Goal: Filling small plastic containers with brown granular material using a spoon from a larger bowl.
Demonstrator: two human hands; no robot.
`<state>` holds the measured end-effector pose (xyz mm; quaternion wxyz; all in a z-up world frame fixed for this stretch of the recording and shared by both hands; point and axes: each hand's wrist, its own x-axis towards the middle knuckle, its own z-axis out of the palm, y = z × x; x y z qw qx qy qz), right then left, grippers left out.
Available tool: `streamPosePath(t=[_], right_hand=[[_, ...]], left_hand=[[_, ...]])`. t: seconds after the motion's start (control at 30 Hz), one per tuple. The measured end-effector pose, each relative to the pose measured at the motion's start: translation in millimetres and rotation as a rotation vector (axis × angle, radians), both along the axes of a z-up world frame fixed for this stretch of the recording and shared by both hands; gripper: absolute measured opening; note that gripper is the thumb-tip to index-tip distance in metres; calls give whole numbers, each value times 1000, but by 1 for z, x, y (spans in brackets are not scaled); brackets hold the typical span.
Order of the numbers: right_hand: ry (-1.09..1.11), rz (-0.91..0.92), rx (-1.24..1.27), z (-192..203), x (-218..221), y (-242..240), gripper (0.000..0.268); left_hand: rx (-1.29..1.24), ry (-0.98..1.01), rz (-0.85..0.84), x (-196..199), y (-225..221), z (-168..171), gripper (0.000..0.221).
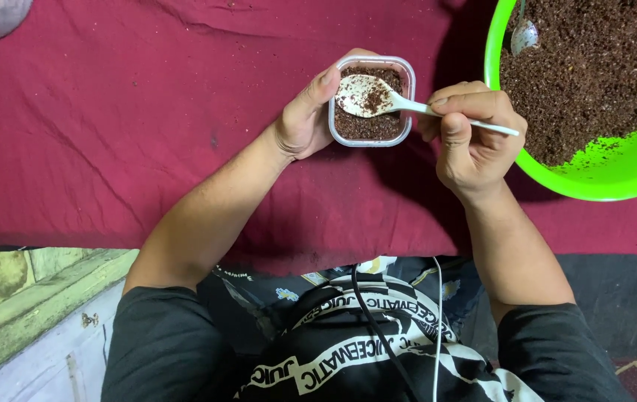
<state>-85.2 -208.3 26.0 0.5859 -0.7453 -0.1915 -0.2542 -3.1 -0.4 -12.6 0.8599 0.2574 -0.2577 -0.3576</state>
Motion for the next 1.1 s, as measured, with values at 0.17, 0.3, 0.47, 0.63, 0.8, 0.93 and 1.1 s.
streamPosePath(t=[0.17,0.3,0.47,0.63,0.8,0.93,1.1], right_hand=[[-31,-11,-5,4,0,1,26],[-74,-20,-43,11,1,0,28],[-39,-58,-34,19,-2,-10,28],[68,-79,165,37,-16,-29,26],[31,-239,213,50,-40,-76,29],[-49,-369,135,45,-62,-136,32],[124,-497,-98,27,-98,-200,28]], left_hand=[[5,-1,2,1,0,0,69],[41,-13,25,-2,-3,7,71],[143,7,63,-9,-15,14,69],[301,6,178,-19,-37,37,68],[358,-16,126,-28,-73,56,74],[409,-78,49,-35,-107,65,69],[513,-177,53,-43,-136,68,70]])
